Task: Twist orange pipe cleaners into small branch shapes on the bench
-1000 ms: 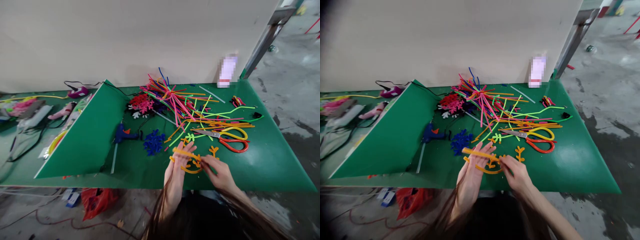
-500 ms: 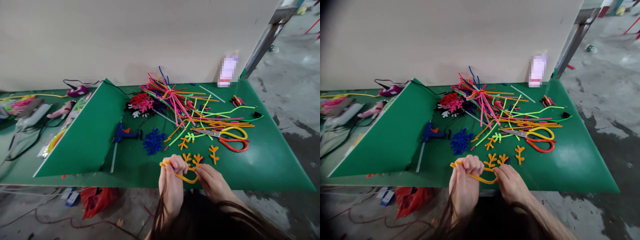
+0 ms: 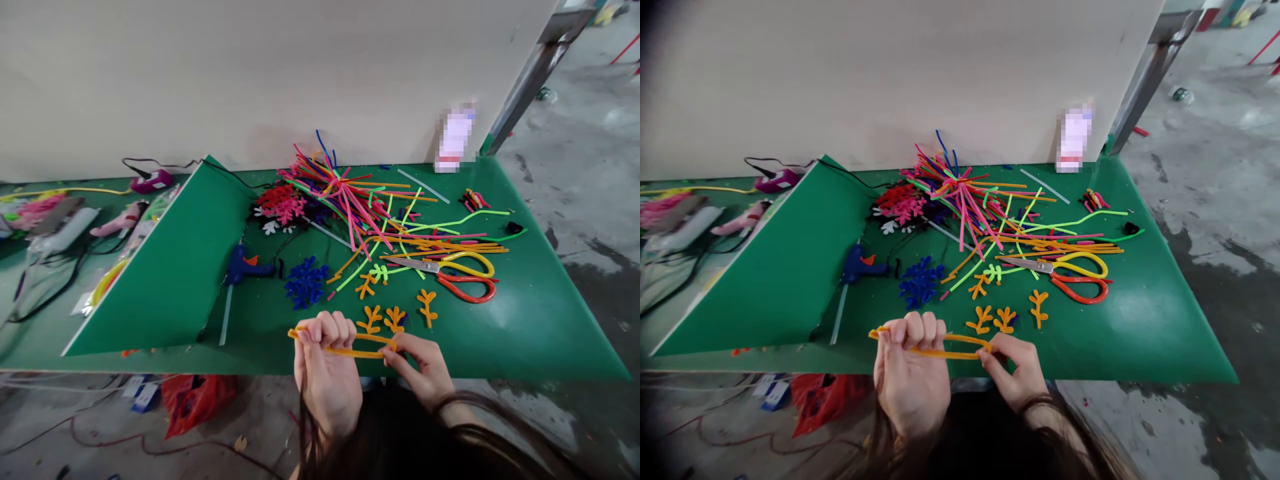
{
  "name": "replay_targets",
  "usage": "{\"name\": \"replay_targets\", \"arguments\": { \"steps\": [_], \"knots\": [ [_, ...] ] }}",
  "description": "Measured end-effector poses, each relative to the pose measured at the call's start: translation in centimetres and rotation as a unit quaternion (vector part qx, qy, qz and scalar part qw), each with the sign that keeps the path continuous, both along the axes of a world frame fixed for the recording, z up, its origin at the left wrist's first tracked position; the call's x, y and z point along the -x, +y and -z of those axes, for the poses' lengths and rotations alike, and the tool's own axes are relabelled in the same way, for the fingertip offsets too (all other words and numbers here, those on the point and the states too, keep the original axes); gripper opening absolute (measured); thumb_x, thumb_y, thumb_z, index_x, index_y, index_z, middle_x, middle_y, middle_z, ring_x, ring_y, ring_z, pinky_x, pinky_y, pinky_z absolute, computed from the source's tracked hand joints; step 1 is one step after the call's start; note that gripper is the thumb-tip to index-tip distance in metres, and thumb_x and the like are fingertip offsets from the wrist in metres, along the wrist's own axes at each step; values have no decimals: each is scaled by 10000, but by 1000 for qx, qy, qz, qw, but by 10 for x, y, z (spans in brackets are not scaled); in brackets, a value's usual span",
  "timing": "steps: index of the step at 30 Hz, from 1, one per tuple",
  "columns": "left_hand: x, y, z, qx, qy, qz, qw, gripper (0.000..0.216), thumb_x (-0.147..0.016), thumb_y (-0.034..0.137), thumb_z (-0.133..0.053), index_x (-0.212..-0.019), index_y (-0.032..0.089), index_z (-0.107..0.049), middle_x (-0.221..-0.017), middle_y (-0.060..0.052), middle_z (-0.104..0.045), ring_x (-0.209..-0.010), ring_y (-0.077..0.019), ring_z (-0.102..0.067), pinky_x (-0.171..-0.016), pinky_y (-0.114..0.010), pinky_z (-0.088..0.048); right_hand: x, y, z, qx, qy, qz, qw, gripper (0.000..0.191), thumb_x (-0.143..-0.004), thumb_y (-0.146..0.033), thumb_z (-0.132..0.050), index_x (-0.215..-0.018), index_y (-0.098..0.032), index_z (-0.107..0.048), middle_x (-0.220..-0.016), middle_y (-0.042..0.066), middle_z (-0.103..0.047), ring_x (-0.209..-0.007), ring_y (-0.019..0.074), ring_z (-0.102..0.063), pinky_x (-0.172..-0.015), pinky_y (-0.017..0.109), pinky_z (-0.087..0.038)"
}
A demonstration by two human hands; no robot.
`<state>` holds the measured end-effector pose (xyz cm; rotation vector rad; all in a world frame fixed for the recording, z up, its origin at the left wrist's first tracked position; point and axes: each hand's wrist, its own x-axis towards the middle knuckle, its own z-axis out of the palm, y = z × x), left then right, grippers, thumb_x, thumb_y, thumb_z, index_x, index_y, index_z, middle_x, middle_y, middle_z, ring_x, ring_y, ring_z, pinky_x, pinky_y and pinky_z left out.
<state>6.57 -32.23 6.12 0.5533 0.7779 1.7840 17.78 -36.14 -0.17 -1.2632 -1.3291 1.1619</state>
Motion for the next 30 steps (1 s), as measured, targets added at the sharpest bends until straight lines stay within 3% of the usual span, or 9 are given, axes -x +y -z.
{"name": "replay_targets", "arguments": {
  "steps": [3,6,9,12,15,20,25,30],
  "knots": [
    [4,3,0,68,-38,-2,997,307,-952,186,-355,-651,168,-411,-616,44,-187,-532,-102,-218,-464,-214,-293,-1,-1,-4,-97,-61,15,993,300,-851,-212,-535,-565,-173,-450,-568,-16,-454,-539,93,-421,-515,218,-347],
    [12,6,0,117,-93,10,989,289,-942,173,-368,-658,163,-422,-627,53,-147,-511,-94,-175,-428,-206,-268,1,-3,-4,-103,-62,-10,993,298,-867,-185,-506,-576,-183,-443,-581,-13,-475,-542,96,-457,-514,209,-383],
    [14,7,0,119,-106,4,987,284,-931,152,-372,-651,162,-421,-624,57,-128,-498,-91,-155,-409,-202,-252,3,-4,-3,-129,-140,-18,982,113,-886,-230,-494,-862,-159,-579,-722,33,-584,-601,122,-529,-591,238,-473],
    [10,5,-1,125,-94,-4,988,286,-926,160,-388,-642,164,-418,-617,54,-151,-502,-93,-179,-419,-202,-270,4,-3,-3,-225,-288,-6,931,386,-887,-273,-506,-1229,-99,-462,-953,137,-643,-795,202,-611,-728,342,-519],
    [4,2,-2,140,-92,-3,986,299,-932,185,-389,-635,168,-416,-610,53,-162,-503,-96,-190,-422,-207,-273,5,-1,-2,-299,-350,-30,887,366,-919,-196,-432,-1269,-86,-425,-876,126,-670,-759,218,-630,-684,354,-522],
    [3,0,-3,154,-101,7,983,303,-935,206,-399,-635,170,-406,-622,52,-141,-503,-95,-177,-421,-211,-247,7,-4,-3,-264,-274,-58,923,312,-955,-176,-358,-1257,-170,-434,-731,40,-644,-595,164,-576,-585,276,-502],
    [5,-1,-6,149,-109,13,983,301,-940,209,-385,-643,170,-411,-623,53,-132,-497,-93,-171,-416,-214,-235,9,-9,-1,-247,-237,-76,936,340,-967,-198,-311,-1267,-206,-471,-640,13,-611,-513,162,-532,-485,262,-440],
    [4,-5,-2,130,-113,37,984,261,-920,277,-441,-686,164,-464,-615,44,-270,-516,-85,-292,-466,-203,-328,7,-7,-5,-158,-185,-104,964,361,-980,-331,-294,-1003,-206,-631,-605,15,-628,-501,140,-555,-496,235,-434]
  ]
}}
